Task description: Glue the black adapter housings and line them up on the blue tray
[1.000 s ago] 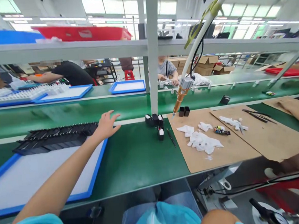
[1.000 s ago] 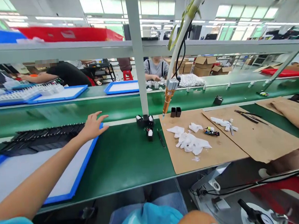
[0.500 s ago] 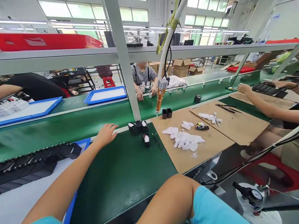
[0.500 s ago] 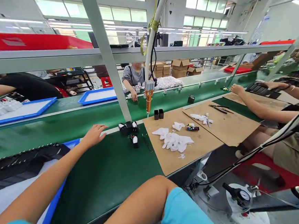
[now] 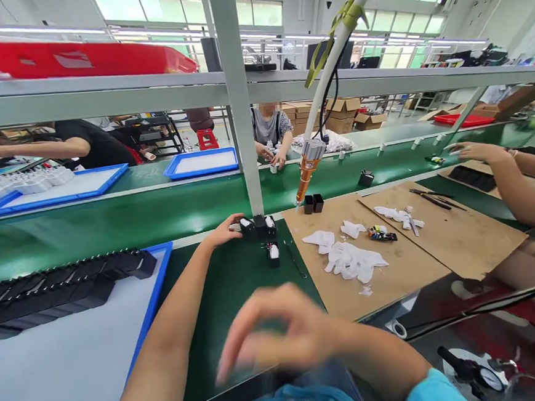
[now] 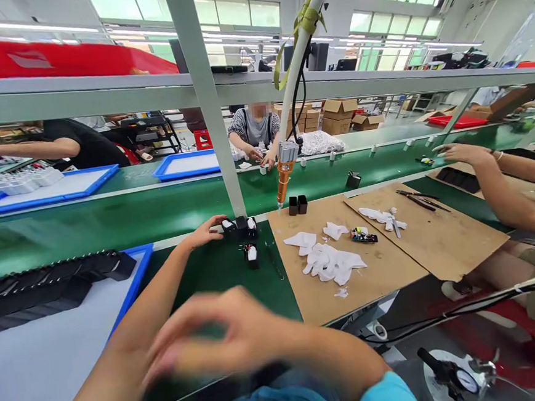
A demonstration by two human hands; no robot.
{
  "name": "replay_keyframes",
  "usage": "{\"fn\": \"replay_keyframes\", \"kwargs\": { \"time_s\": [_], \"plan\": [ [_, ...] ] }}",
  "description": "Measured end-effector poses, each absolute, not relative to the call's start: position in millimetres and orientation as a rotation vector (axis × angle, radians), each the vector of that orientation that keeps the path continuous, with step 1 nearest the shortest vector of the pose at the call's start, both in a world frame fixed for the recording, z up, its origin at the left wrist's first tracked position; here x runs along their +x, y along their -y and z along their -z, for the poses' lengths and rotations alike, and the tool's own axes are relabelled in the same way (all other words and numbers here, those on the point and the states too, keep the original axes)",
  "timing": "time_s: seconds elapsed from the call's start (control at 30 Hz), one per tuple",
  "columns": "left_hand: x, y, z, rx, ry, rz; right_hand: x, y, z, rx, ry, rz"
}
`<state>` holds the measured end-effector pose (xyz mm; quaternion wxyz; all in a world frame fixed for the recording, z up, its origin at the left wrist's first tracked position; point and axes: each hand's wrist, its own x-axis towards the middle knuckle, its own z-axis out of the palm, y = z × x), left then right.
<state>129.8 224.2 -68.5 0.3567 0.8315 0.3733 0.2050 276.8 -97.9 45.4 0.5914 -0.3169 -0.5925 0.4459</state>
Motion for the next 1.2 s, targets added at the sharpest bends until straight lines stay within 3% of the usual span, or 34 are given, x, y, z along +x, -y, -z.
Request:
{"fn": "replay_keyframes", "kwargs": {
  "time_s": [0.17,0.23,0.37,0.57,0.83,1.0,1.2],
  "plan": [
    [142,-220,64,2.157,-0.989,-0.501,380,-6,-29,-0.896,0.738,-0.342],
    [142,-217,57,2.198,-1.057,-0.474,417,-39,-17,-0.984,0.709,-0.247],
    [120,-190,30,2.318,-1.183,-0.444,454,-80,3,-1.161,0.885,-0.452],
    [57,-81,1,2.43,-1.304,-0.347,445,-99,16,-1.028,1.188,-0.837],
    [39,41,64,2.041,-1.508,-0.53,424,-86,23,-1.085,1.2,-0.855],
    [34,47,78,1.862,-1.152,-0.666,406,-49,17,-1.158,1.169,-0.839],
    [36,11,59,1.896,-0.757,-0.312,365,0,15,-1.077,1.13,-0.807]
  ]
}}
